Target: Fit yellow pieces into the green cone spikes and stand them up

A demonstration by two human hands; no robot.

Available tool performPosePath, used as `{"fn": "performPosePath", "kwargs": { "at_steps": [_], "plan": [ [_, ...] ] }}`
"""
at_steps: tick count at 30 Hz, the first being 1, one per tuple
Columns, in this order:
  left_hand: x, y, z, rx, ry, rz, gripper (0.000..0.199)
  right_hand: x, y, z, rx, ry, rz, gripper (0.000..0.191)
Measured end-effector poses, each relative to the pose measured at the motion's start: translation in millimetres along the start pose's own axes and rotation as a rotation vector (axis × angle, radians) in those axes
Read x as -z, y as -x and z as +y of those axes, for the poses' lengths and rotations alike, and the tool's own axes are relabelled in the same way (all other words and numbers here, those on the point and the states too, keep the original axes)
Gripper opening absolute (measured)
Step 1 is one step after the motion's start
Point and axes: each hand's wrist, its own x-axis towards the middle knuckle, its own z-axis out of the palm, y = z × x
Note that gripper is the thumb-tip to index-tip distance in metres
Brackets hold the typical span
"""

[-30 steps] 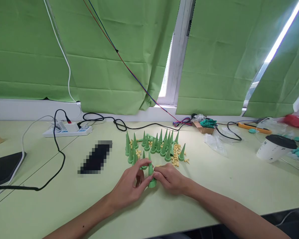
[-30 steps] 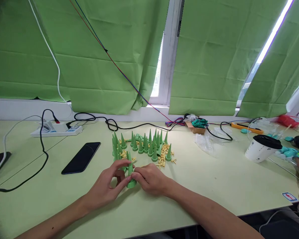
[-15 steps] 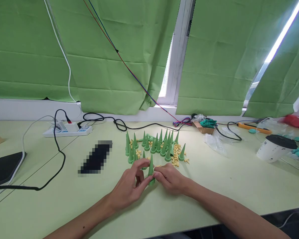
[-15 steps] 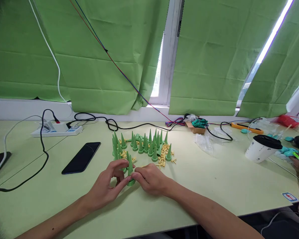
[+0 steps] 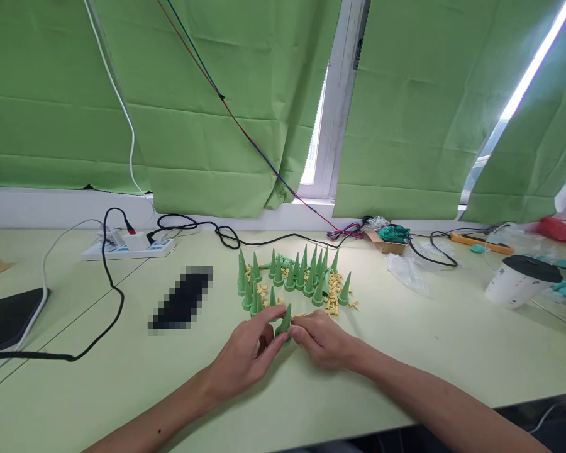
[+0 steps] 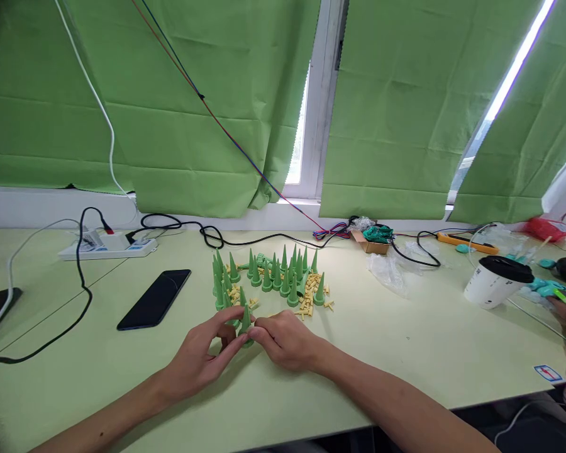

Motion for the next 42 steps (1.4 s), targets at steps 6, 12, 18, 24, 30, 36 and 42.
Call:
{"fn": "performPosePath", "kwargs": {
  "at_steps": [6,12,18,24,30,36,42],
  "plan": [
    [0.8,-1,1,0.003,0.046,-0.075,0.027,0,0,0,-0.016,-0.021,-0.012,0.043],
    [4.6,-2,4,-0.002,0.118,-0.140,0.031,0,-1,0,-0.016,-0.072,-0.022,0.037],
    [10.9,-5,12,-0.032,0.241,-0.150,0.037,-1,-1,-1,-0.017,-0.069,-0.019,0.038],
    [12.6,-4,7,-0.007,0.431,-0.180,0.020,0,1,-1,-0.023,-0.063,-0.022,0.040],
    [8.3,-3,1,0.093,0.555,-0.177,0.022,0,0,0,-0.022,-0.097,-0.013,0.037],
    [9.2,-10,6,0.198,0.608,-0.190,0.025,0,0,-1,-0.015,-0.110,-0.016,0.035],
    [9.3,-15,10,0.312,0.660,-0.196,0.030,0,0,-1,-0.022,-0.124,-0.022,0.034]
  ]
}}
